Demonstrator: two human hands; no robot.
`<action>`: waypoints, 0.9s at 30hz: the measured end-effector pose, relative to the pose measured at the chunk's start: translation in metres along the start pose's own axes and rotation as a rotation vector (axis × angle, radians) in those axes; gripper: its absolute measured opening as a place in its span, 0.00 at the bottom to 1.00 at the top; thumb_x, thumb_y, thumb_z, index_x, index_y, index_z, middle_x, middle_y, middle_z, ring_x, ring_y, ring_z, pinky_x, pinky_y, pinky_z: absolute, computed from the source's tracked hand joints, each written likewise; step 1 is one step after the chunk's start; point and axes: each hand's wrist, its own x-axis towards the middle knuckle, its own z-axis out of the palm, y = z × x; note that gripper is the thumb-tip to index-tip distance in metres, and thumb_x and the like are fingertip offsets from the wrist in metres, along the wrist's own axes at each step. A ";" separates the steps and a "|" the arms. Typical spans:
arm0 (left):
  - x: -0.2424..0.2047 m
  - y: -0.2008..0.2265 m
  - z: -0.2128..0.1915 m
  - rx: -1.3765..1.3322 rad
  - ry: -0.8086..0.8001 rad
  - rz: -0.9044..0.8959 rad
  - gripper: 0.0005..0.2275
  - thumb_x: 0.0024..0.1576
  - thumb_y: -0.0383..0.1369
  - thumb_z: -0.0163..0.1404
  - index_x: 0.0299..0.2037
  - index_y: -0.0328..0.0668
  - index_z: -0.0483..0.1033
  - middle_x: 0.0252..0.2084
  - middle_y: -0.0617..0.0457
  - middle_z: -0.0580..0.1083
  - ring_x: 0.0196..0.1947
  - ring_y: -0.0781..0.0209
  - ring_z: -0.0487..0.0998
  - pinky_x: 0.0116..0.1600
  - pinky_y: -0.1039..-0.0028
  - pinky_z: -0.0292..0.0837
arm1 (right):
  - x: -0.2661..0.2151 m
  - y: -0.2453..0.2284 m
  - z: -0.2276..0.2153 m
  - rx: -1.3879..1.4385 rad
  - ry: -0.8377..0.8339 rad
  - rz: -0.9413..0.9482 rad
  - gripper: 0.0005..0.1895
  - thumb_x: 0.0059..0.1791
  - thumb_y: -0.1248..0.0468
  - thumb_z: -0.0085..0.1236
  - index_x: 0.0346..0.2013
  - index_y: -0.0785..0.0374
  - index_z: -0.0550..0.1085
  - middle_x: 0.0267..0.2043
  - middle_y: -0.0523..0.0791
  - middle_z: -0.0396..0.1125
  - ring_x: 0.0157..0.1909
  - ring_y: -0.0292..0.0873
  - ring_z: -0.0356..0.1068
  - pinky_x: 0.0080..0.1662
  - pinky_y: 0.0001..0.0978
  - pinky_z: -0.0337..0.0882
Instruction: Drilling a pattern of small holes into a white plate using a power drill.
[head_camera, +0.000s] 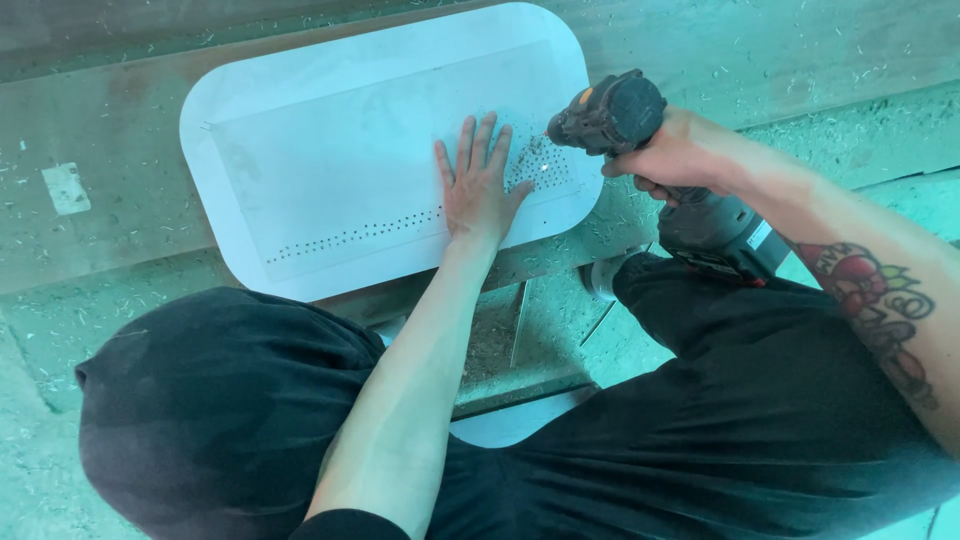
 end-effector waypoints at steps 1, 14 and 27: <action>0.000 0.000 0.000 0.005 -0.011 -0.002 0.37 0.52 0.49 0.60 0.71 0.50 0.62 0.77 0.57 0.52 0.78 0.55 0.42 0.77 0.45 0.26 | 0.000 0.001 0.000 -0.005 -0.002 0.007 0.07 0.50 0.65 0.61 0.39 0.67 0.80 0.21 0.49 0.66 0.20 0.44 0.60 0.22 0.36 0.62; -0.001 0.001 -0.004 -0.008 0.027 0.014 0.36 0.52 0.48 0.61 0.71 0.50 0.63 0.77 0.56 0.53 0.78 0.55 0.43 0.77 0.44 0.26 | 0.000 0.003 0.001 -0.051 0.005 -0.056 0.12 0.47 0.66 0.61 0.44 0.63 0.79 0.20 0.48 0.67 0.17 0.45 0.61 0.22 0.37 0.62; 0.000 0.006 -0.014 -0.104 -0.154 -0.054 0.34 0.59 0.45 0.60 0.74 0.52 0.58 0.80 0.51 0.47 0.80 0.51 0.35 0.77 0.45 0.15 | 0.017 -0.011 0.003 -0.073 -0.032 -0.058 0.15 0.47 0.65 0.62 0.49 0.60 0.77 0.20 0.49 0.66 0.17 0.45 0.61 0.21 0.37 0.61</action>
